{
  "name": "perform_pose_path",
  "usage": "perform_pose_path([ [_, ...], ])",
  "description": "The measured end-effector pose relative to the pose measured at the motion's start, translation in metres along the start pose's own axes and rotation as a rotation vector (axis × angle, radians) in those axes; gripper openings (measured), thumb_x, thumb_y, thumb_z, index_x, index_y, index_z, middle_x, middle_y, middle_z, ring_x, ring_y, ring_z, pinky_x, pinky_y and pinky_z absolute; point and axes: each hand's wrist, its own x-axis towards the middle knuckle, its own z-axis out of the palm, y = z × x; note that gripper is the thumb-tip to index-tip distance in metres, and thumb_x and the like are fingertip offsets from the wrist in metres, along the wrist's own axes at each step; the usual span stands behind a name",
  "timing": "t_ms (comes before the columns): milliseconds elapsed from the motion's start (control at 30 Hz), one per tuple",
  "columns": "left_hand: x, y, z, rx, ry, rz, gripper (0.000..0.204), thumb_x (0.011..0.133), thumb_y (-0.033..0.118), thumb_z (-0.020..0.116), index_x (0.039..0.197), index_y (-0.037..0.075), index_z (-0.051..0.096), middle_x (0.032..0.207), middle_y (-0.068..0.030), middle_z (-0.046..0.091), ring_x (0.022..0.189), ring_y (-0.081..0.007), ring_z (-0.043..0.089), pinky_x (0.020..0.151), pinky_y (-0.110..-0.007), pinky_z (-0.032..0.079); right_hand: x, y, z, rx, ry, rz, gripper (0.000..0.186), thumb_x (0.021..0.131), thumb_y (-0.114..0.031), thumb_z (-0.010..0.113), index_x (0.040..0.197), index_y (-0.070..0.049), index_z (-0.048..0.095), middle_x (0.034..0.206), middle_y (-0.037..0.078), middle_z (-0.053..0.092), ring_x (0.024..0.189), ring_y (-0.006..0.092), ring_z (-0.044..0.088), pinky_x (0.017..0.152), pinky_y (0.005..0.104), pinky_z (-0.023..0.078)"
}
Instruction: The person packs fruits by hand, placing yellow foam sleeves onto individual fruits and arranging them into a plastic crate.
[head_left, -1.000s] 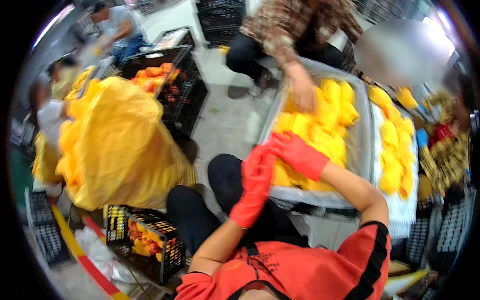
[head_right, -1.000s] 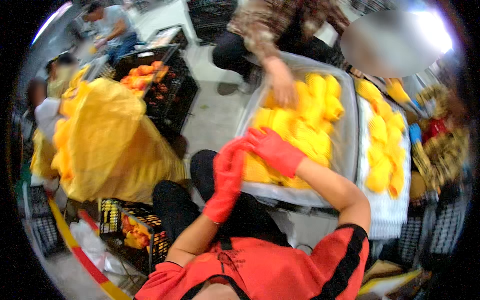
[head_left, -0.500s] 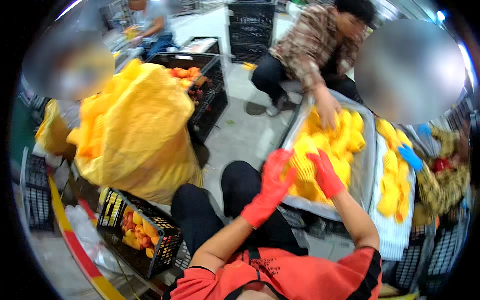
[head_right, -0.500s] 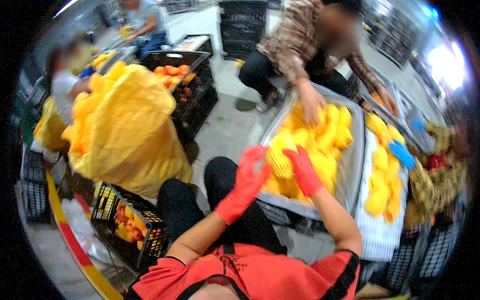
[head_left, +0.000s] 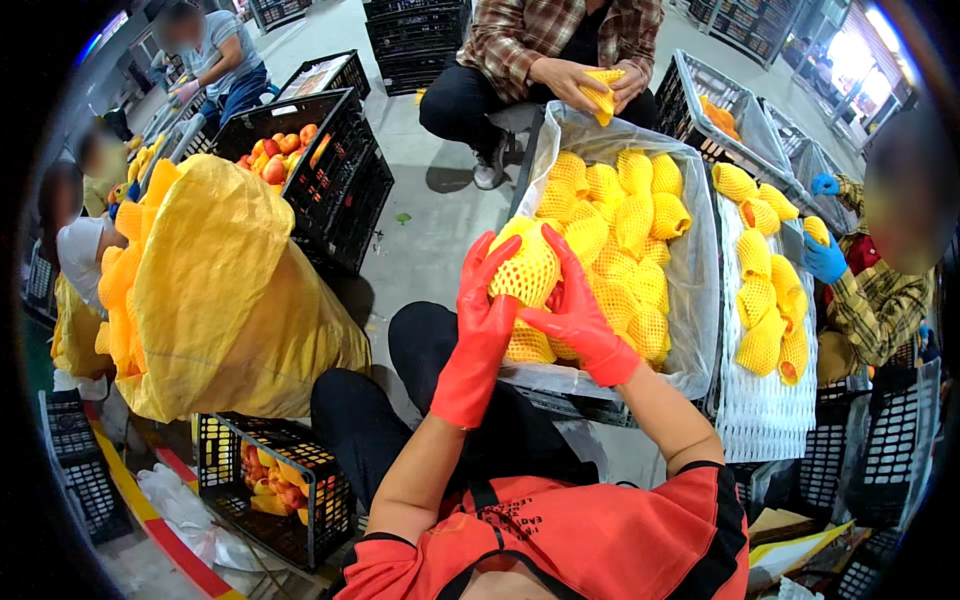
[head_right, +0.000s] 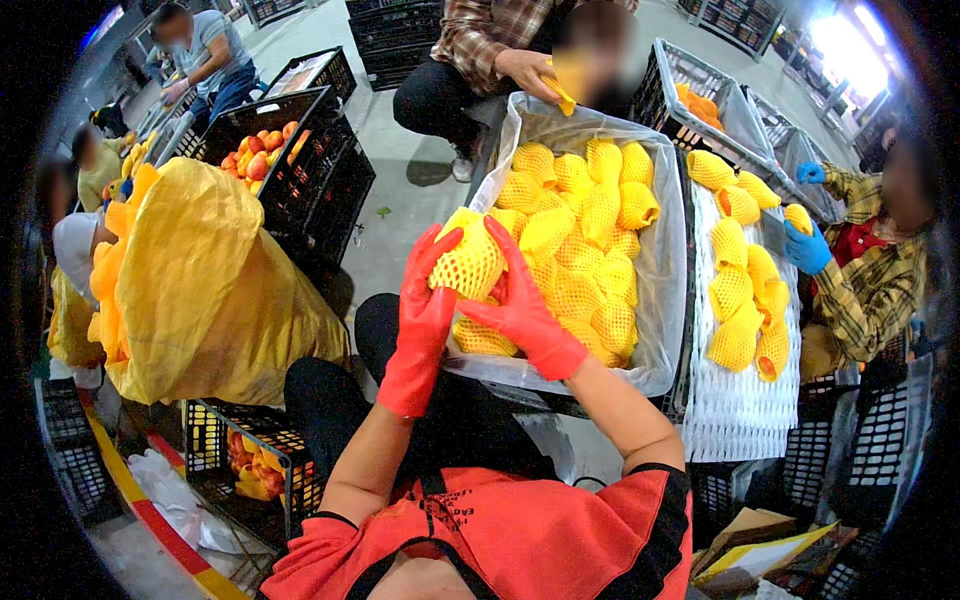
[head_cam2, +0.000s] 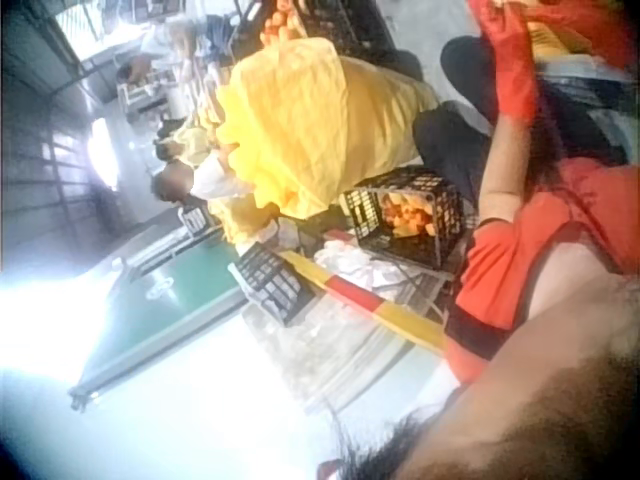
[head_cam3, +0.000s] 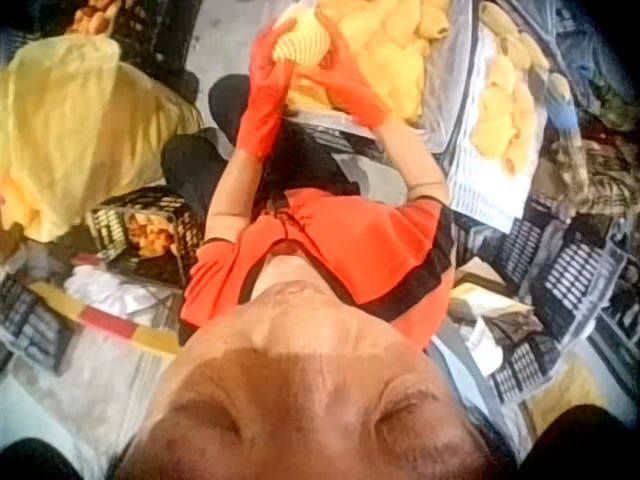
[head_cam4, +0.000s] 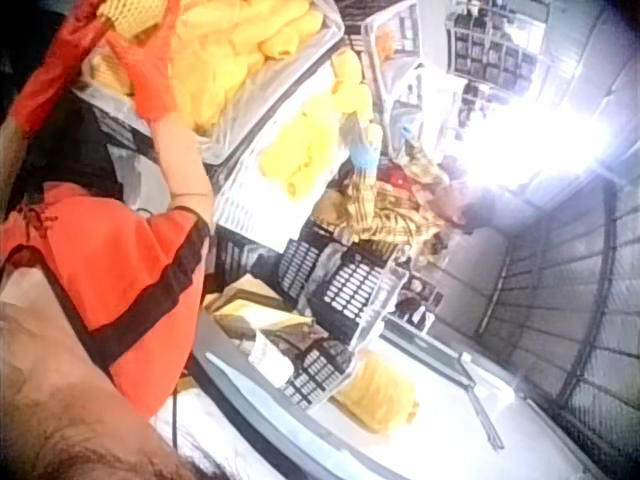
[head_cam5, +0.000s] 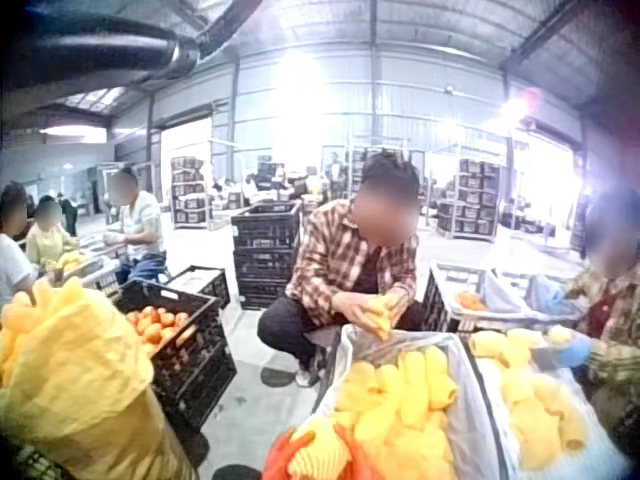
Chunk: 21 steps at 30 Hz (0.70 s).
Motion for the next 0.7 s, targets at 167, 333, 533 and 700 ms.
perform_pose_path([
  [167,-0.005,-0.009,0.018,0.160,0.014,0.026,0.049,0.079,-0.008,0.050,0.124,0.003,0.063,0.134,-0.0162,0.054,0.128,-0.0251,0.047,0.109,-0.036,0.034,0.003,0.012,-0.017,-0.180,0.269,-0.149,0.062,0.078,0.007,0.065,0.136,-0.007,0.047,0.128,0.007,0.054,0.117,0.0182,0.054,0.100,0.0346,0.046],
  [333,-0.001,0.008,0.025,-0.343,0.097,-0.271,0.028,0.091,0.001,0.057,0.118,-0.001,0.063,0.116,-0.0131,0.066,0.107,-0.0191,0.062,0.096,-0.031,0.046,0.001,0.005,-0.038,0.064,0.270,-0.143,0.028,0.090,-0.003,0.057,0.118,0.000,0.060,0.112,0.008,0.065,0.103,0.0175,0.062,0.093,0.0327,0.050],
  [533,-0.001,0.000,-0.008,0.197,-0.172,-0.043,0.029,0.096,0.012,0.053,0.120,-0.003,0.058,0.117,-0.0143,0.064,0.108,-0.0233,0.062,0.095,-0.033,0.047,-0.001,0.005,-0.036,0.226,0.157,0.032,0.023,0.091,-0.012,0.061,0.109,0.003,0.064,0.108,0.010,0.067,0.103,0.0185,0.062,0.093,0.0333,0.050],
  [700,-0.004,-0.005,-0.009,-0.299,-0.183,-0.305,0.048,0.082,0.005,0.069,0.127,0.000,0.054,0.124,-0.0185,0.060,0.114,-0.0296,0.059,0.097,-0.036,0.045,-0.026,0.016,-0.046,-0.613,0.052,-0.350,0.054,0.087,-0.031,0.063,0.133,-0.007,0.049,0.131,0.009,0.057,0.119,0.0223,0.054,0.103,0.0380,0.043],
])
